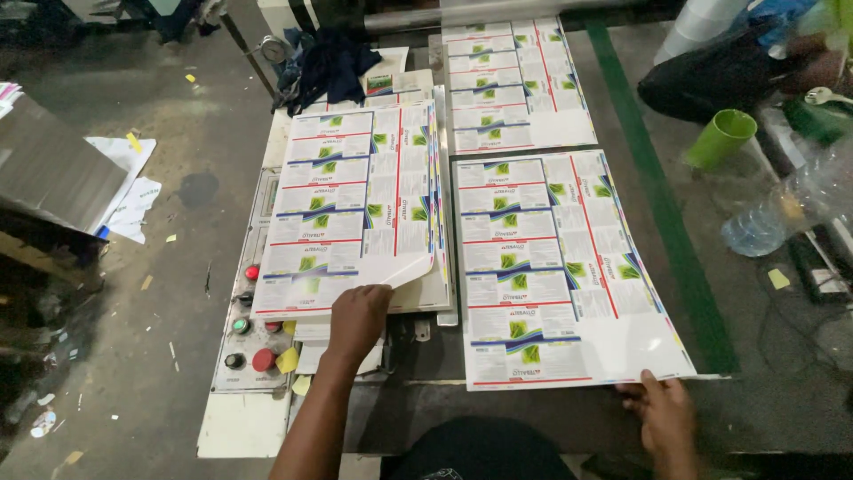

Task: The person repeatedly picks up printed sheets from a conveyor belt and folds them in half by hand. They then place the folded sheets onto a growing stack on the table to the left.

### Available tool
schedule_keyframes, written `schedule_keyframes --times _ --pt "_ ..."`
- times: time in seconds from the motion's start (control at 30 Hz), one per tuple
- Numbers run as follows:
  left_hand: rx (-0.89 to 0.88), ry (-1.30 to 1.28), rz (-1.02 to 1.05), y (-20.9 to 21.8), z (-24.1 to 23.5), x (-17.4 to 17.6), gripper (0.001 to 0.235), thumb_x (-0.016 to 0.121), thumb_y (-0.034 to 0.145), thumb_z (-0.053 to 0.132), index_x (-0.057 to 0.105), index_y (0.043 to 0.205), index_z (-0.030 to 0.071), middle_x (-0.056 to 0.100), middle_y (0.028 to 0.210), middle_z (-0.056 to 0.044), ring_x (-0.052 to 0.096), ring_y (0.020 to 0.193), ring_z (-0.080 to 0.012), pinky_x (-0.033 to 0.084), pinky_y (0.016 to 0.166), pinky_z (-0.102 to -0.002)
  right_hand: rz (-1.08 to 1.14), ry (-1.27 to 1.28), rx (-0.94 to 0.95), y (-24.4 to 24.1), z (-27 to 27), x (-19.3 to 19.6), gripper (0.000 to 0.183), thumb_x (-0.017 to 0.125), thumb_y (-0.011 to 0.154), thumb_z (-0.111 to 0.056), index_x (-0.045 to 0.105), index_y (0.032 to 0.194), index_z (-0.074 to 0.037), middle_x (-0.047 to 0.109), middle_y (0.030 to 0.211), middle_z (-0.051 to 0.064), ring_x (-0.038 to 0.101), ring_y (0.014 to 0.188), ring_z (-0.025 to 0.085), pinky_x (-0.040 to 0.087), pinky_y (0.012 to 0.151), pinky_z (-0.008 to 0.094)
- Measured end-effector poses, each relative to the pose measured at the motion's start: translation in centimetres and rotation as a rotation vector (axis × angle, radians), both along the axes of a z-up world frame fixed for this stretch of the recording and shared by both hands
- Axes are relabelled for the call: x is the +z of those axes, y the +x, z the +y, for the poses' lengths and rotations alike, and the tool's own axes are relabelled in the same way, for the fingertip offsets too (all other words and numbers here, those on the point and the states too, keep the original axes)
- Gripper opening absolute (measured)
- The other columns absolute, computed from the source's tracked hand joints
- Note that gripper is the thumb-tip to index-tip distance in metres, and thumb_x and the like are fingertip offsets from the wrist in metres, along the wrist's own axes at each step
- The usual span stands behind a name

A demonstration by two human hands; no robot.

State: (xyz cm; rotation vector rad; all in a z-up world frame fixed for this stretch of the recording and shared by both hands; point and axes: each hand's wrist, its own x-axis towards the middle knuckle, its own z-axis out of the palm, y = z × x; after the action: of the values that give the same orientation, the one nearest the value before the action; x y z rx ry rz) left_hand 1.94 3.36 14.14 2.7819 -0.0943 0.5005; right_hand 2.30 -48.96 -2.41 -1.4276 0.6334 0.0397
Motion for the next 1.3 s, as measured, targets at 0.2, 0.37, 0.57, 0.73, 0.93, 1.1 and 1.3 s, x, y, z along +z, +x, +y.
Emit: schedule_keyframes --times 0.2,0.37,0.57,0.73,0.93,1.1,1.3 --pt "0.09 -0.114 -0.061 0.0 0.5 2.4 0.016 0.074 0.089 0.024 0.078 0.085 0.01 0.075 0.08 -0.011 0.071 0.076 -0.0318 0.054 0.067 -0.044 -0.072 0.079 0.047 5.1 2.9 0.6 0.031 0.056 0.106 -0.02 0.053 0.13 -0.001 0.07 0.102 0.014 0.071 0.084 0.027 0.053 0.061 0.038" --pt "0.159 -0.29 0.008 0.4 2.4 3.7 0.021 0.079 0.087 0.029 0.08 0.087 0.008 0.076 0.08 -0.012 0.072 0.07 -0.0287 0.054 0.063 -0.04 -0.038 0.162 0.07 9.0 3.7 1.4 0.036 0.056 0.109 -0.023 0.05 0.134 0.003 0.069 0.105 0.016 0.071 0.089 0.027 0.055 0.064 0.038" --pt "0.301 -0.749 -0.171 -0.2 3.5 4.3 0.02 0.073 0.098 0.02 0.077 0.099 0.0 0.075 0.078 -0.015 0.067 0.069 -0.0229 0.054 0.065 -0.033 0.035 0.186 0.113 6.8 5.2 4.4 0.056 0.054 0.103 -0.017 0.03 0.154 -0.012 0.071 0.117 0.021 0.071 0.091 0.027 0.054 0.067 0.039" --pt "0.008 -0.463 -0.613 -0.9 -1.3 2.9 0.008 0.072 0.099 0.01 0.074 0.102 0.003 0.077 0.104 -0.013 0.076 0.094 -0.0236 0.062 0.076 -0.032 0.093 0.073 0.306 4.1 7.5 3.3 0.052 0.054 0.102 -0.022 0.054 0.151 -0.006 0.076 0.117 0.018 0.071 0.091 0.027 0.057 0.069 0.037" --pt "-0.248 -0.312 -0.375 -2.0 -11.1 0.8 0.017 0.079 0.088 0.018 0.073 0.099 0.006 0.075 0.106 -0.012 0.072 0.099 -0.0329 0.057 0.086 -0.045 0.007 0.12 0.803 1.9 15.1 8.2 0.054 0.055 0.098 -0.032 0.05 0.148 -0.014 0.079 0.115 0.009 0.074 0.091 0.022 0.06 0.072 0.034" --pt "-0.401 -0.166 -0.137 -2.9 -14.9 -2.1 0.026 0.073 0.09 0.028 0.073 0.105 0.007 0.073 0.122 -0.015 0.065 0.118 -0.0344 0.048 0.099 -0.048 0.085 0.441 0.667 1.5 16.6 3.2 0.041 0.06 0.099 -0.032 0.05 0.13 -0.007 0.074 0.104 0.011 0.074 0.085 0.025 0.06 0.067 0.04" --pt "-0.425 -0.184 -0.04 -2.6 -12.2 -3.1 0.036 0.074 0.088 0.03 0.073 0.113 0.003 0.071 0.126 -0.016 0.061 0.123 -0.0338 0.046 0.102 -0.048 0.014 0.395 0.35 1.9 13.2 3.5 0.026 0.058 0.099 -0.02 0.058 0.12 -0.004 0.073 0.097 0.014 0.073 0.08 0.025 0.054 0.061 0.039"
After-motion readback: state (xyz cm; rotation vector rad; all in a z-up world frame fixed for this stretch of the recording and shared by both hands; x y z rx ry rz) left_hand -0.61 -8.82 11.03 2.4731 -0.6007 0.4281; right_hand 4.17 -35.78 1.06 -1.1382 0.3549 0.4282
